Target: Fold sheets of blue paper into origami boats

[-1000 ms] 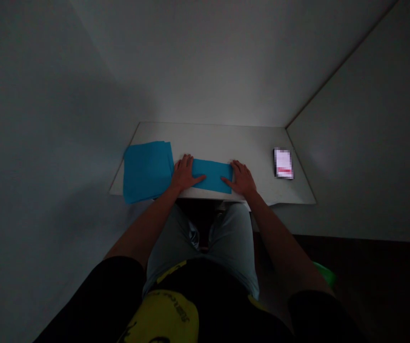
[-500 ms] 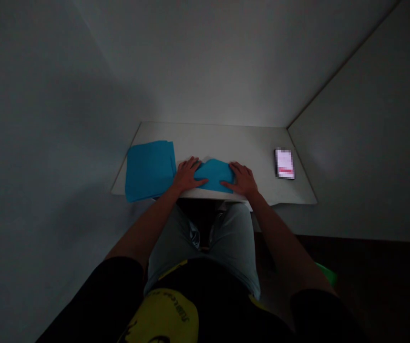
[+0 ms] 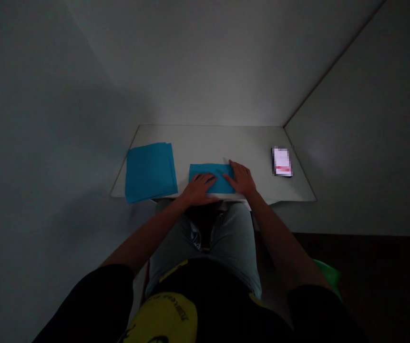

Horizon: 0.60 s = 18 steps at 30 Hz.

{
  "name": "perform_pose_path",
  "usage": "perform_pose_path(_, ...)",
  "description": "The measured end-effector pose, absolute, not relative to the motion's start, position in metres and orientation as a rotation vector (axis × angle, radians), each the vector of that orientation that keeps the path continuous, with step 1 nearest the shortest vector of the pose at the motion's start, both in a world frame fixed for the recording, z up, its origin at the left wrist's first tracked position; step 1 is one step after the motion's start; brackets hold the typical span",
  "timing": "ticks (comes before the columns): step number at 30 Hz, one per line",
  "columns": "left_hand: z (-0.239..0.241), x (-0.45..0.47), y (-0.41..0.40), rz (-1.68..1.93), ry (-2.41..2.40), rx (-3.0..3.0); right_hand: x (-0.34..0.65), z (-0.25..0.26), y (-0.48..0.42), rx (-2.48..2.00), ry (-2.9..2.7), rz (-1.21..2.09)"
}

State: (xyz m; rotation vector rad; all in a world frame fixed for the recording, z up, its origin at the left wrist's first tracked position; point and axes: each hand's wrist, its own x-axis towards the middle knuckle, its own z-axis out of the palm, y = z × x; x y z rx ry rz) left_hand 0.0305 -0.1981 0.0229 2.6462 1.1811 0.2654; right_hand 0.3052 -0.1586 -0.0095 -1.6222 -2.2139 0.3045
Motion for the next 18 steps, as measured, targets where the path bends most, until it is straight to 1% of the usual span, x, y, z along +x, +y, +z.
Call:
perform_pose_path(4, 0.021, 0.036, -0.228, 0.288, 1.197, 2.615, 0.31, -0.013, -0.156, -1.577, -2.098, 0.355)
perform_pose_path(7, 0.028, 0.031, -0.231, 0.391, 1.312, 2.451, 0.315, -0.016, -0.153, -1.551, -2.024, 0.348)
perform_pose_path(10, 0.042, 0.022, -0.216, 0.627, 1.446, 2.098, 0.318, -0.019, -0.152, -1.552, -1.943, 0.339)
perform_pose_path(14, 0.057, 0.01, -0.187, 1.057, 1.529, 1.523, 0.319, -0.02, -0.152, -1.523, -1.872, 0.374)
perform_pose_path(16, 0.057, 0.005, -0.175, 1.202, 1.545, 1.372, 0.318, -0.019, -0.152, -1.512, -1.866, 0.38)
perform_pose_path(18, 0.051, 0.002, -0.166, 1.242, 1.59, 1.354, 0.317, -0.018, -0.153, -1.513, -1.863, 0.38)
